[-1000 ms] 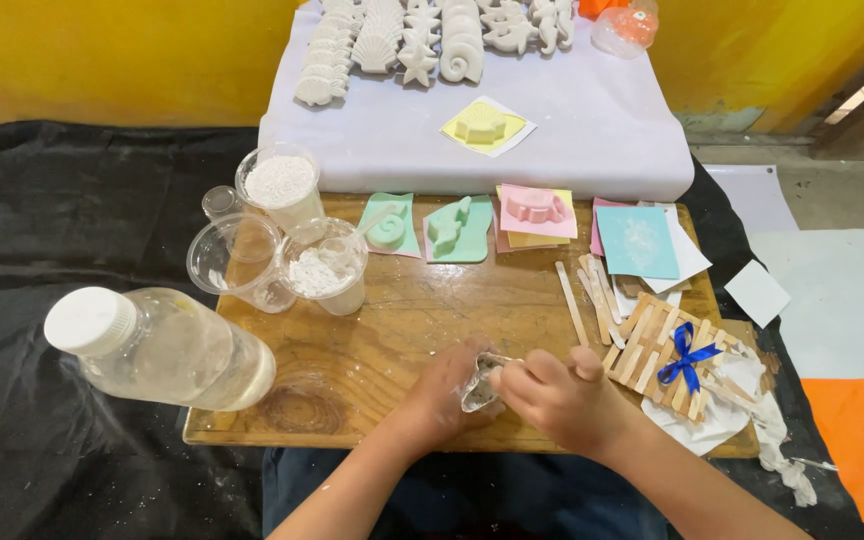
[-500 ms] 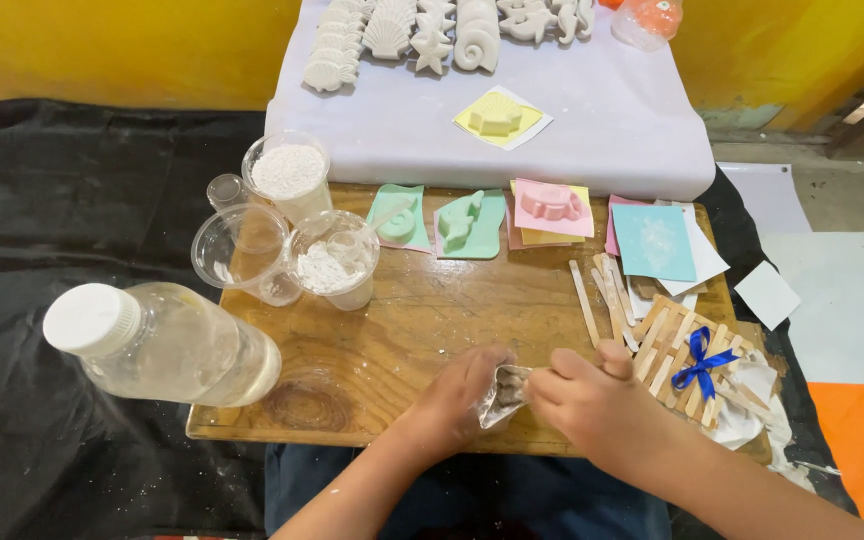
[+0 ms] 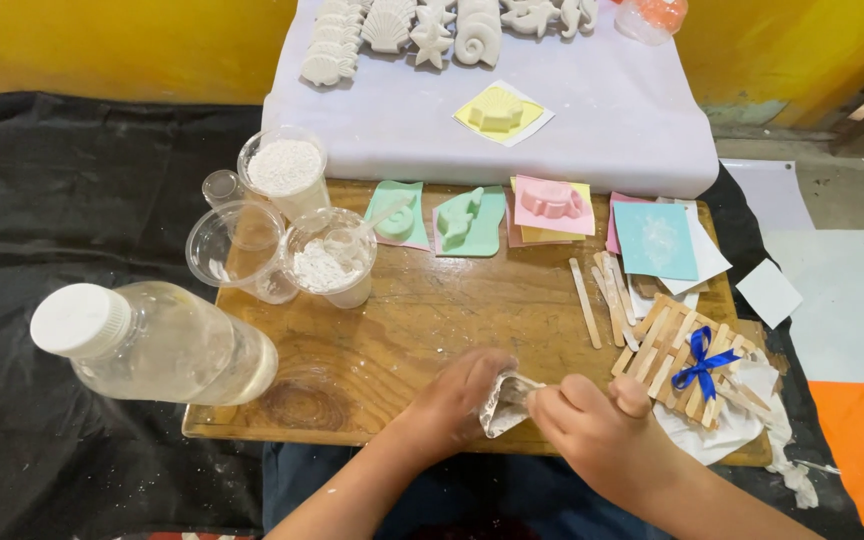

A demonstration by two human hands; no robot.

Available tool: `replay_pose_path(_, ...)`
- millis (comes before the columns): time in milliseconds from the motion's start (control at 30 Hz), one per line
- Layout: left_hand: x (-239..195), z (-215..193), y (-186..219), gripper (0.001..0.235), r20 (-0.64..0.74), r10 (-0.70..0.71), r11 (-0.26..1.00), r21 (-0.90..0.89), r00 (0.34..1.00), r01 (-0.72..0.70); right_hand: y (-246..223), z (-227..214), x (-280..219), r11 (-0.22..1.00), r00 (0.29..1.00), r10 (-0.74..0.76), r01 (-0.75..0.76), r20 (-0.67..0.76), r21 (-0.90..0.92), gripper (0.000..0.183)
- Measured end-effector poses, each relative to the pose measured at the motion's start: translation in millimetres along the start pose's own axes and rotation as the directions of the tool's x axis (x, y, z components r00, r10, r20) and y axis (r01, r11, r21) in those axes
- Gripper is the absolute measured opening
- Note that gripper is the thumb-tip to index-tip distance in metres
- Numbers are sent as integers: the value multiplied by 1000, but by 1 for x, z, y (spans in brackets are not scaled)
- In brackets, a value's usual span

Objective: Mixing casting powder with water and preparing the mixture for mold application.

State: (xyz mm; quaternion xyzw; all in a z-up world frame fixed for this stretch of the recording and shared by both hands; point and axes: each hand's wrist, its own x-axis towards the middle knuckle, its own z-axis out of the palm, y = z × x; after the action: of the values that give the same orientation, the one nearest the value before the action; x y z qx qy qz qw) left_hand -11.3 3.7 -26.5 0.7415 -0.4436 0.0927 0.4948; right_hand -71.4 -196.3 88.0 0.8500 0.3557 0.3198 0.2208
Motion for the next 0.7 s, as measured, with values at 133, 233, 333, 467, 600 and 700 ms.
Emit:
replay_pose_path(133, 0, -1, 3, 54, 11, -20, 1000, -16, 1000, 20, 0, 8, -8, 922, 991, 103, -128, 86, 365, 40)
replay_pose_path(233, 3, -5, 8, 42, 45, -81, 996, -29, 996, 83, 0, 6, -4, 922, 987, 159, -158, 24, 353, 38)
replay_pose_path(333, 3, -4, 8, 44, 22, -48, 999, -25, 999, 48, 0, 3, 1, 986, 981, 160, -153, -114, 68, 32)
replay_pose_path(467, 6, -7, 13, 36, -5, -49, 999, -1, 999, 49, -5, -3, -5, 989, 996, 85, -85, 7, 125, 27)
replay_pose_path(600, 1, 0, 4, 46, 3, -40, 999, 2, 999, 40, -7, 4, -4, 965, 983, 183, -175, -23, 195, 20)
replay_pose_path(700, 7, -7, 14, 31, 0, -48, 999, 23, 999, 48, -17, -7, 10, 969, 973, 229, -226, -15, 103, 33)
